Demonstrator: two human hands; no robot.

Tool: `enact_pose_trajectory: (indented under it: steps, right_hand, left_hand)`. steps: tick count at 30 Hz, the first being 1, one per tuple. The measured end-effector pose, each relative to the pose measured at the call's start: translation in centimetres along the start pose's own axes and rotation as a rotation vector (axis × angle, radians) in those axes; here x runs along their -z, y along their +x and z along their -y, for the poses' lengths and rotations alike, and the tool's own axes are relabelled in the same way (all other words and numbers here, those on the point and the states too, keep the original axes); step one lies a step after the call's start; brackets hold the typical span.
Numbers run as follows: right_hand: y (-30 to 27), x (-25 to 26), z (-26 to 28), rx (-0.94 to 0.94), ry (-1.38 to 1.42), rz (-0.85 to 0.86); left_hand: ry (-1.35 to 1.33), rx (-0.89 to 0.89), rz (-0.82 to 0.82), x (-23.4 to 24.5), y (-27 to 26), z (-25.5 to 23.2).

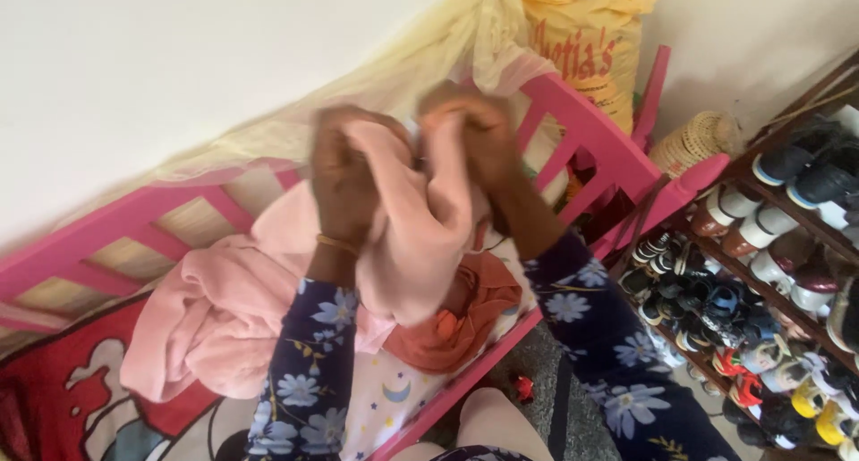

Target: The recorder tidies a shelf of shoes and toiletries, organizes clothes in a crib, and folds an orange garment.

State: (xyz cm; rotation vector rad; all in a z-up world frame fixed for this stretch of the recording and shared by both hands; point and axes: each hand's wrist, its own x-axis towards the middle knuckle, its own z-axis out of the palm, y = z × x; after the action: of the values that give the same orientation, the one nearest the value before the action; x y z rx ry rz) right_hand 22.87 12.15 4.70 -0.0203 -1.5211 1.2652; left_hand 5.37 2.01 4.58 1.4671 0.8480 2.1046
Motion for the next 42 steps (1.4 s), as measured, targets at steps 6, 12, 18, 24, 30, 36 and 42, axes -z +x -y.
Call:
enact_pose_trajectory:
  steps: [6, 12, 18, 24, 30, 36, 42]
  right_hand:
    - [-0.5, -1.4, -0.2, 0.103, -0.394, 0.145]
    - [-3.3, 0.8, 1.7, -0.018, -0.645, -0.082]
    - [-8.3, 7.0, 4.5, -0.214, -0.879, -0.431]
    - [-13.7, 12.0, 11.1, -0.231, -0.542, -0.559]
    - [-16.3, 12.4, 22.0, -0.109, -1.069, -0.163]
    - [-22.6, 19.7, 26.2, -0.276, -1.477, -0.101]
    - [-31.0, 27.1, 30.6, -0.403, -1.215, -0.541]
  left_hand:
    - [-0.204, 0.125, 0.126, -3.0, -1.2, 2.7]
    - [-0.124, 0.156, 0.141, -5.3, -3.0, 5.7]
    - [-0.072, 0.176, 0.199, -10.3, -5.8, 10.5]
    - [-0.178, 0.214, 0.211, -17.5, -7.6, 9.8]
    - [-0.282, 0.256, 0.178, -25.7, -10.7, 9.2]
    - [-0.195, 0.241, 0.224, -34.0, -14.2, 9.9]
    - [-0.089, 0.175, 0.429, -40.9, -15.6, 8.3]
